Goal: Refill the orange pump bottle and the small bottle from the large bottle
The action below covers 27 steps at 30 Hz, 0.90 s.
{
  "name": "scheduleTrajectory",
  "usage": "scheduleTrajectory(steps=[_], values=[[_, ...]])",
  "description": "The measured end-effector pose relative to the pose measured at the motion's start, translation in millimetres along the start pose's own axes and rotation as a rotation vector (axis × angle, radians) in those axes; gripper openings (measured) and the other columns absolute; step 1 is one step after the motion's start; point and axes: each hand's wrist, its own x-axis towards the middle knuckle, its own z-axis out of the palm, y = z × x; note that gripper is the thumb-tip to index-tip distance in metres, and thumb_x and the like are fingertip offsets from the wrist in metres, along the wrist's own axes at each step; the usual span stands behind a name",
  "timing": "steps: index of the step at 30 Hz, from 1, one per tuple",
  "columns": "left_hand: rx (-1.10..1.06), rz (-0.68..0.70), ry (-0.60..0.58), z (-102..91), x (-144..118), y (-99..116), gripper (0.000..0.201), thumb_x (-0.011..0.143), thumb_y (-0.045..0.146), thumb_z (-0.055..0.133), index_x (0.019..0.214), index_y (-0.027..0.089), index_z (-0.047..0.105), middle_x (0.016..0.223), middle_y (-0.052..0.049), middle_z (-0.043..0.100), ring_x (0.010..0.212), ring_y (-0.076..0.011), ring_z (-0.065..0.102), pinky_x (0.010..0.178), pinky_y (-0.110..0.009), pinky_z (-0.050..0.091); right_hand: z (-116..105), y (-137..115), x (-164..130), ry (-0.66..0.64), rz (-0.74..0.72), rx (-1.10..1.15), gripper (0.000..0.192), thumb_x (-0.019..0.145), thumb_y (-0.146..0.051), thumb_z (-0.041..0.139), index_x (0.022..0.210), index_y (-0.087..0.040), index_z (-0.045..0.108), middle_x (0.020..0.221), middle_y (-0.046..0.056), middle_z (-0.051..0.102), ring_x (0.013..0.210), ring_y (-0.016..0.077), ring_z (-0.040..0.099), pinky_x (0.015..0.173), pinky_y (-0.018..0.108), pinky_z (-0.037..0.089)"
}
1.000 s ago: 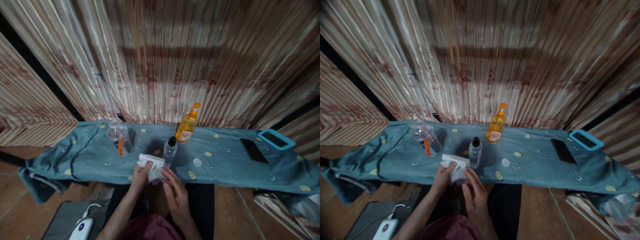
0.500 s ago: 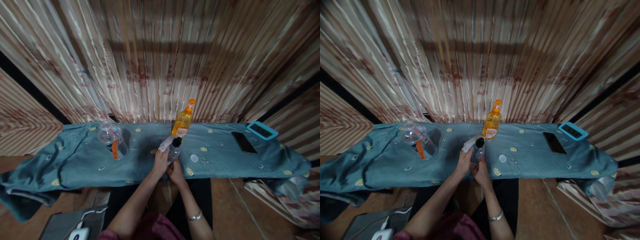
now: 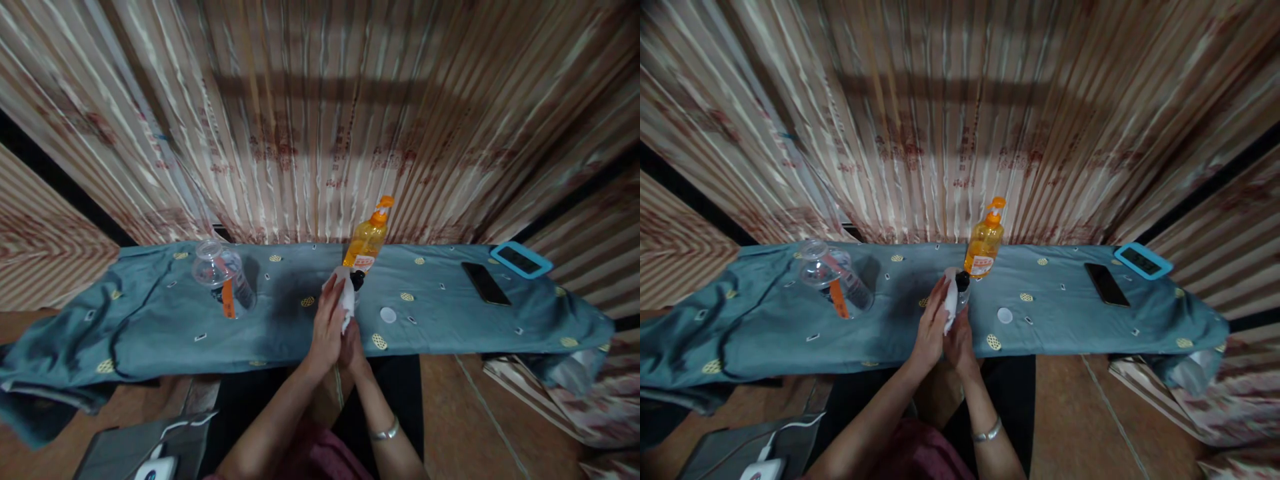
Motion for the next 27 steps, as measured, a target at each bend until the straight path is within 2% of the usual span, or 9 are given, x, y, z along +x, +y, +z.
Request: scheduleTrajectory(steps=[2, 5, 7, 10, 14, 18, 21, 23, 27], values=[[-0.019, -0.039, 0.032, -5.9, 7.9, -0.6, 0.053, 0.1, 0.042, 0.061, 0.15, 0.024, 0.063, 0.162, -0.011, 0.059, 0.154, -0.0314, 0.05, 0.132, -0.046, 0.035, 0.7, -0.7, -1.3, -0.016, -0.014, 0.022, 0.061, 0.108, -0.059, 0.055, 0.155, -0.02, 0.05, 0.14, 0.014, 0.065, 0.117, 0.0283, 0.071, 0.099, 0.049, 0.061], [0.023, -0.085, 0.053, -13.8, 26.7, 0.0, 0.066, 0.083, 0.034, 0.077, 0.147, 0.024, 0.064, 0.155, -0.01, 0.065, 0.147, -0.0328, 0.056, 0.126, -0.045, 0.042, 6.7, 3.1, -1.1, 0.002, -0.014, -0.004, 0.072, 0.104, -0.063, 0.06, 0.158, -0.02, 0.045, 0.141, 0.016, 0.063, 0.118, 0.0295, 0.07, 0.099, 0.051, 0.061], [0.054, -0.099, 0.063, -15.4, 42.9, 3.4, 0.056, 0.082, 0.031, 0.077, 0.137, 0.023, 0.069, 0.141, -0.011, 0.072, 0.132, -0.0319, 0.066, 0.116, -0.043, 0.05, 12.4, 7.0, -0.1, 0.022, -0.016, -0.041, 0.076, 0.1, -0.064, 0.065, 0.158, -0.019, 0.045, 0.146, 0.018, 0.06, 0.126, 0.0324, 0.066, 0.105, 0.057, 0.057], [0.109, -0.111, -0.002, -13.7, 66.3, 12.3, 0.041, 0.08, 0.034, 0.081, 0.117, 0.019, 0.074, 0.113, -0.008, 0.08, 0.103, -0.0263, 0.074, 0.093, -0.035, 0.059, 17.9, 10.5, 0.4, 0.044, -0.003, -0.079, 0.078, 0.098, -0.062, 0.068, 0.158, -0.019, 0.044, 0.149, 0.018, 0.058, 0.133, 0.035, 0.061, 0.111, 0.06, 0.052], [0.13, -0.147, -0.136, -14.0, 84.2, 22.1, 0.023, 0.073, 0.033, 0.085, 0.087, 0.019, 0.073, 0.081, 0.001, 0.075, 0.076, -0.0183, 0.068, 0.074, -0.027, 0.053, 16.7, 7.3, -0.4, 0.049, 0.075, -0.107, 0.077, 0.097, -0.059, 0.069, 0.157, -0.017, 0.045, 0.144, 0.018, 0.061, 0.128, 0.0333, 0.065, 0.106, 0.056, 0.057], [-0.017, -0.219, -0.218, -17.6, 94.5, 26.5, 0.025, 0.067, 0.035, 0.087, 0.073, 0.018, 0.069, 0.071, 0.002, 0.07, 0.07, -0.0161, 0.063, 0.069, -0.026, 0.05, 12.6, 0.4, 2.8, 0.035, 0.147, -0.141, 0.073, 0.094, -0.057, 0.074, 0.151, -0.017, 0.052, 0.135, 0.016, 0.067, 0.118, 0.0304, 0.07, 0.1, 0.052, 0.06], [-0.061, -0.282, -0.285, -15.0, 99.8, 28.4, 0.028, 0.063, 0.037, 0.088, 0.072, 0.018, 0.07, 0.069, 0.002, 0.07, 0.067, -0.0164, 0.063, 0.066, -0.026, 0.049, 9.9, -1.4, 6.3, 0.025, 0.158, -0.151, 0.071, 0.095, -0.057, 0.075, 0.149, -0.017, 0.053, 0.128, 0.014, 0.069, 0.111, 0.0286, 0.071, 0.098, 0.052, 0.06], [-0.011, -0.268, -0.246, -10.8, 97.0, 27.7, 0.026, 0.066, 0.037, 0.086, 0.074, 0.019, 0.07, 0.07, 0.002, 0.071, 0.068, -0.0167, 0.063, 0.066, -0.026, 0.05, 8.3, 0.0, 6.4, 0.021, 0.154, -0.149, 0.071, 0.095, -0.058, 0.073, 0.149, -0.016, 0.053, 0.124, 0.013, 0.07, 0.105, 0.0268, 0.072, 0.094, 0.049, 0.061], [0.172, -0.161, -0.004, -4.8, 75.0, 18.9, 0.02, 0.072, 0.028, 0.084, 0.087, 0.022, 0.072, 0.086, 0.0, 0.078, 0.082, -0.02, 0.07, 0.078, -0.028, 0.054, 8.4, 7.0, 0.8, 0.026, 0.114, -0.148, 0.066, 0.097, -0.062, 0.069, 0.144, -0.016, 0.057, 0.121, 0.012, 0.071, 0.105, 0.0258, 0.072, 0.093, 0.047, 0.061]])
